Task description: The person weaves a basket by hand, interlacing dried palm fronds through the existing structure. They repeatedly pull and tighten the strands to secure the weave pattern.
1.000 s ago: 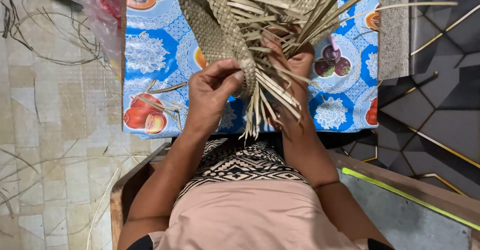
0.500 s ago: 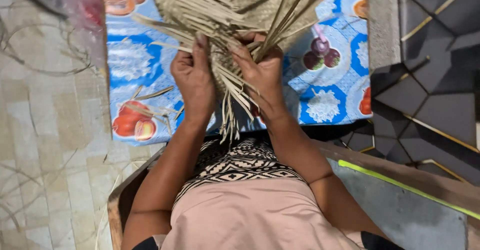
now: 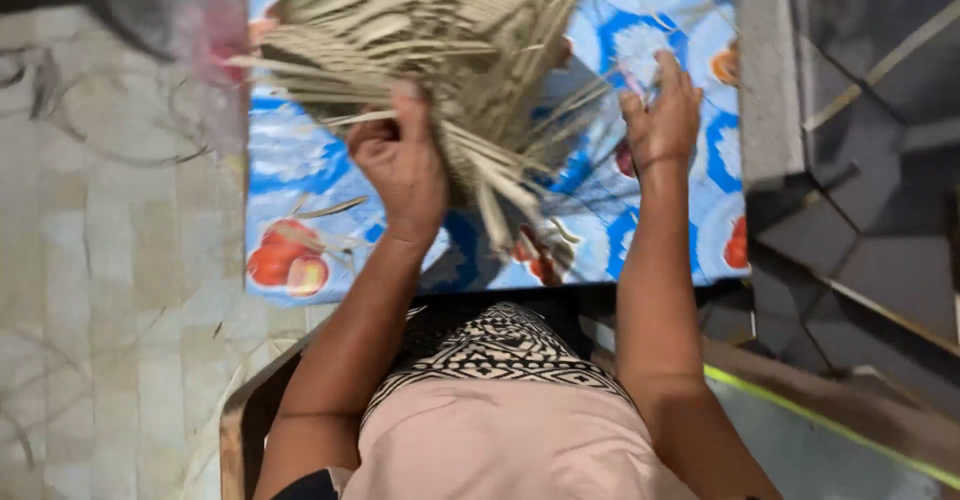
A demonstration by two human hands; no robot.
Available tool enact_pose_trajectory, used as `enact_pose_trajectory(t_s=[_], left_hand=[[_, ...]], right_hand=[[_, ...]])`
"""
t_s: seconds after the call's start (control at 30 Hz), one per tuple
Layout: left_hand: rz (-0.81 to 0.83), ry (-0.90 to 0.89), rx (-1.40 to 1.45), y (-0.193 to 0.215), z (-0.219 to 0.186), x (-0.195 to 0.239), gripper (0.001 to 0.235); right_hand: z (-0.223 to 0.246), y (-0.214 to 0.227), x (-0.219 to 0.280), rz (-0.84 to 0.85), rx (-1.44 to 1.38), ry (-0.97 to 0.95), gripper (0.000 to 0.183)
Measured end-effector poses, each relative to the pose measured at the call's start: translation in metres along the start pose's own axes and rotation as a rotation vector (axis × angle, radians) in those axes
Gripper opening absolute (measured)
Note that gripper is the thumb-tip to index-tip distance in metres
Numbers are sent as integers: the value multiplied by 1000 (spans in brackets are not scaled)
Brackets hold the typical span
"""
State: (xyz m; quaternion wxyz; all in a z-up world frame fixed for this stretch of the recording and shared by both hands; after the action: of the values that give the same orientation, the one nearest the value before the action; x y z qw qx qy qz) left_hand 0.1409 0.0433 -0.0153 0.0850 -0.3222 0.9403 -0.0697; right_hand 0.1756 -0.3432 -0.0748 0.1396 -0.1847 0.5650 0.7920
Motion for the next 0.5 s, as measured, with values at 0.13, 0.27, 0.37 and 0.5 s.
enact_pose_trajectory(t_s=[0.13, 0.27, 0.37, 0.5], left_hand=[[227, 30, 262, 5, -17, -5, 21], [348, 427, 196, 14, -28, -1, 48], [437, 651, 71, 15, -57, 5, 53], [539, 689, -75, 13, -70, 9, 53]], right_hand=[[-7, -9, -2, 45, 138, -72, 28], [-25, 4, 2, -68, -57, -448, 9], [-60, 55, 11, -438, -426, -692, 9], [-96, 192, 47, -944, 280, -140, 40]])
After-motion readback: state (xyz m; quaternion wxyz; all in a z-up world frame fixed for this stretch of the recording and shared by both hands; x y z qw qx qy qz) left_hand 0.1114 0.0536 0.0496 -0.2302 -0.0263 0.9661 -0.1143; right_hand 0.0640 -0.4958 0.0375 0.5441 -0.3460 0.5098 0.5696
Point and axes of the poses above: each hand's wrist, its own x-axis away from the middle knuckle, its own y-axis out of the back of the hand, z = x × y, the point moved 7 cm from there along -x, towards the middle knuckle, and after that the axes turned 3 degrees about y, right-handed, at the moved point
